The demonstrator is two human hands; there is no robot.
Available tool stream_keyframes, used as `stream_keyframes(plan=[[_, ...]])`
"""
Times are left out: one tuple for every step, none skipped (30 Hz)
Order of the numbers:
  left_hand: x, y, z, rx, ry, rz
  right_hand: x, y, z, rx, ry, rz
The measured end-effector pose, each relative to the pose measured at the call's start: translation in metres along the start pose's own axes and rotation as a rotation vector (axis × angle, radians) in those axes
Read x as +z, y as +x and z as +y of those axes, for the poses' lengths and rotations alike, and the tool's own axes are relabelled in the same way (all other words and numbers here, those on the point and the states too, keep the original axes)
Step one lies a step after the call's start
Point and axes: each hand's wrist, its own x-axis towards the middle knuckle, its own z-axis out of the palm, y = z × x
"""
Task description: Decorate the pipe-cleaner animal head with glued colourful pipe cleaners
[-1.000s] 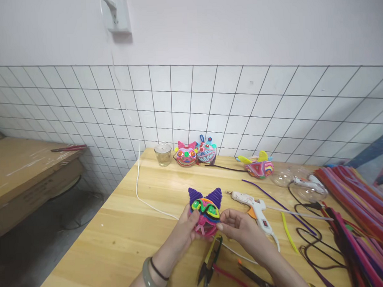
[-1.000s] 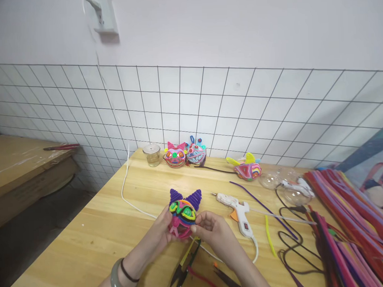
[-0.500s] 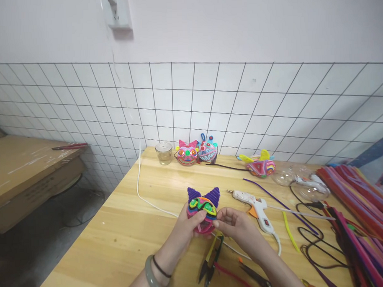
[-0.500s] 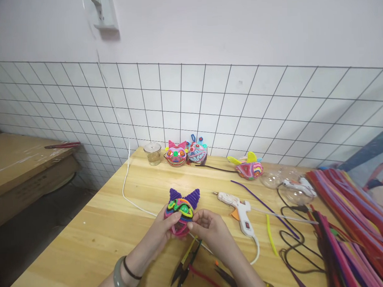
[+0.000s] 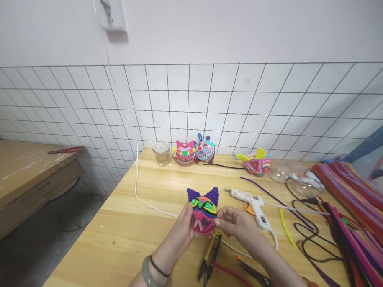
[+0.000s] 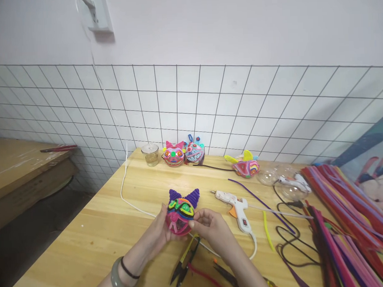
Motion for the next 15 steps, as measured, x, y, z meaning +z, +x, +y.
stream_keyframes(plan=[[0.0,0.0,0.001,-0.02,-0.012,-0.023,-0.001,0.0,0.001,0.002,0.005,-0.001],[-0.001,0.0,0.001,-0.033,-0.025,-0.048,-0.002,0.0,0.001,0.006,0.014,-0.001],[-0.002,0.001,0.002,-0.039,-0.038,-0.076,-0.003,0.0,0.002,0.009,0.026,-0.001],[-0.003,0.001,0.002,-0.037,-0.052,-0.106,-0.004,-0.001,0.003,0.012,0.039,0.0],[-0.003,0.002,0.002,-0.029,-0.064,-0.134,-0.005,-0.001,0.003,0.012,0.05,0.0],[-0.004,0.002,0.002,-0.02,-0.076,-0.16,-0.007,-0.001,0.004,0.013,0.059,-0.004],[-0.005,0.003,0.002,-0.014,-0.086,-0.182,-0.008,-0.002,0.004,0.013,0.066,-0.01],[-0.005,0.003,0.001,-0.01,-0.093,-0.195,-0.01,-0.002,0.005,0.014,0.073,-0.017],[-0.004,0.003,0.001,-0.009,-0.097,-0.195,-0.012,-0.003,0.005,0.016,0.078,-0.022],[-0.004,0.003,0.001,-0.008,-0.1,-0.187,-0.014,-0.004,0.006,0.021,0.082,-0.025],[-0.002,0.003,0.001,-0.008,-0.102,-0.177,-0.015,-0.004,0.007,0.027,0.087,-0.025],[-0.001,0.002,0.001,-0.01,-0.1,-0.167,-0.017,-0.005,0.007,0.03,0.09,-0.023],[0.001,0.001,0.002,-0.009,-0.096,-0.161,-0.019,-0.005,0.008,0.033,0.09,-0.024],[0.002,0.0,0.003,-0.007,-0.09,-0.161,-0.021,-0.006,0.008,0.036,0.088,-0.027],[0.004,-0.001,0.005,-0.005,-0.082,-0.167,-0.022,-0.006,0.008,0.041,0.083,-0.031]])
